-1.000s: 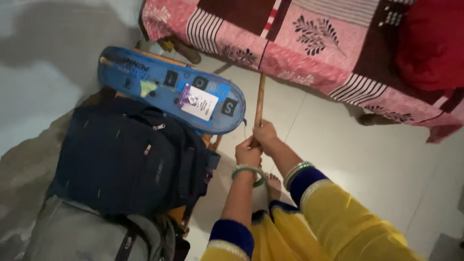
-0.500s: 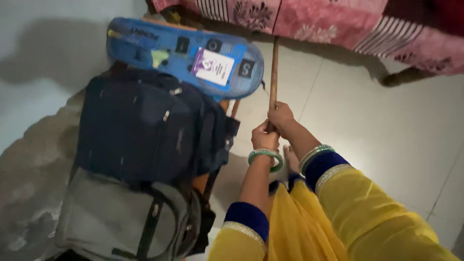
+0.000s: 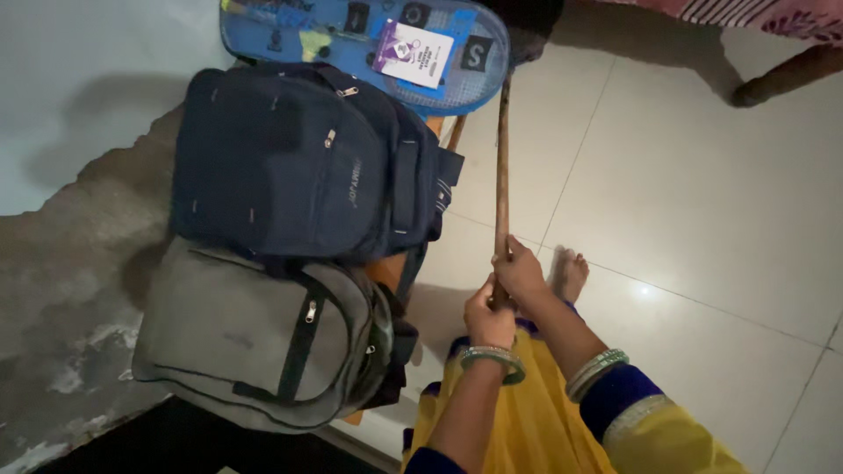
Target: The person mops a tiled floor in a bedroom using a traditional string mop. They move the mop back and forth across the floor, cleaning around furniture such as a bed, chairs, and a small table with bags on it.
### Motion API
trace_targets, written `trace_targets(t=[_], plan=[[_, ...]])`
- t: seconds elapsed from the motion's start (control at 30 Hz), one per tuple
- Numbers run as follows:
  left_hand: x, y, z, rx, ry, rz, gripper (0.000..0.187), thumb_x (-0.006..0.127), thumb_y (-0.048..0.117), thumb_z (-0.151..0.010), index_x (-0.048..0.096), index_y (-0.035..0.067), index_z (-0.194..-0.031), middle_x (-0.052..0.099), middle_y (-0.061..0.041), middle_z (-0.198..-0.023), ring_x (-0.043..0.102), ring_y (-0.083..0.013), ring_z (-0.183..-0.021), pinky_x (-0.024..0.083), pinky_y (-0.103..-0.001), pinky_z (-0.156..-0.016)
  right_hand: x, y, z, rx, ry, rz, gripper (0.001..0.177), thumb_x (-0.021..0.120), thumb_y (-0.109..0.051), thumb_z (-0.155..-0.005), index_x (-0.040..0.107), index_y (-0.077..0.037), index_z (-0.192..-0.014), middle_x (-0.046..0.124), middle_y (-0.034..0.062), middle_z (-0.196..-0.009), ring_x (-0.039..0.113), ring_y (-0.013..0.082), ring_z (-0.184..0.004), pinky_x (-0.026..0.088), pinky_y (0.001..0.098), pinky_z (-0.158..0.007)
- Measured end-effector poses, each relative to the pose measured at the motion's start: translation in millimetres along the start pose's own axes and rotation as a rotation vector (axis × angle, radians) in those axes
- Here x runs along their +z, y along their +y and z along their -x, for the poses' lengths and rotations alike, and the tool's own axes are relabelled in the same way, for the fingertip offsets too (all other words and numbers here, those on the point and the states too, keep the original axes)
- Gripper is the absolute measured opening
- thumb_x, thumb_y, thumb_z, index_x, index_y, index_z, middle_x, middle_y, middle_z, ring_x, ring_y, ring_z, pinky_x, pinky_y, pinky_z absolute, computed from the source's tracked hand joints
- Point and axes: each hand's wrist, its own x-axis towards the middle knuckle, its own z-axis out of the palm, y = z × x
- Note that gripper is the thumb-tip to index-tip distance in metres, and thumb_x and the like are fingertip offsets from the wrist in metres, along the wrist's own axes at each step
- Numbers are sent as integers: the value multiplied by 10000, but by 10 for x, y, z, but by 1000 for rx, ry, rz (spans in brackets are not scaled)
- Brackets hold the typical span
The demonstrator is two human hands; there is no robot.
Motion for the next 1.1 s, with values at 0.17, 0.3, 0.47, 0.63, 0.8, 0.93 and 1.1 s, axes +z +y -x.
trace_targets(t=[0.17,0.3,0.47,0.63,0.8,0.93,1.1], plan=[[117,104,38,-268,-67,204,524,661,7,-877,652,165,-1377,614,-14,-704,508,-90,-502,386,-294,-435,-283,-213,164,223,-127,-424,495,566,-150,-953,433,-110,-1428,738,128,-949,691,203,-766,580,366,-663],[248,208,-13,-422,-123,380,431,584,148,-1004,613,154,-1434,543,-4,-635,452,-89,-422,332,-276,-362,-496,-286,203,455,-278,-696,371,432,-248,-1020,385,-226,-1387,717,108,-904,666,200,-703,560,355,-577],[519,-27,-175,-387,-100,341,473,546,133,-1014,573,201,-1482,543,-32,-683,407,-107,-446,321,-290,-371,-601,-60,184,408,-330,-581,320,428,-317,-1095,506,-62,-1271,497,108,-778,435,262,-575,383,404,-431],[986,-388,-539,-76,-33,179,477,554,-8,-1003,544,49,-1477,710,-81,-1238,692,-140,-1083,553,-260,-919,-676,32,-243,400,-258,-639,302,451,-247,-1053,532,-102,-1305,564,67,-865,556,170,-714,516,332,-587],[1471,-142,-979,-273,-19,399,537,535,-48,-936,520,55,-1462,680,-84,-1249,661,-167,-1087,554,-302,-934,-890,-28,-876,446,-226,-519,389,440,-226,-1037,438,-160,-1420,611,89,-925,596,199,-776,553,356,-663],[1701,111,-1422,-131,-33,219,546,546,-32,-946,583,113,-1471,699,-97,-1023,620,-137,-791,499,-276,-672,-994,-22,-1583,277,-241,-393,374,455,-214,-1051,524,-36,-1373,613,131,-937,598,232,-778,538,380,-673],[2100,517,-2264,-257,-21,254,710,481,-74,-857,594,267,-1469,669,-61,-799,431,-123,-444,334,-335,-395,-1101,-169,-2631,241,-244,-405,351,445,-199,-1030,464,-81,-1360,631,126,-965,621,223,-803,567,381,-697]])
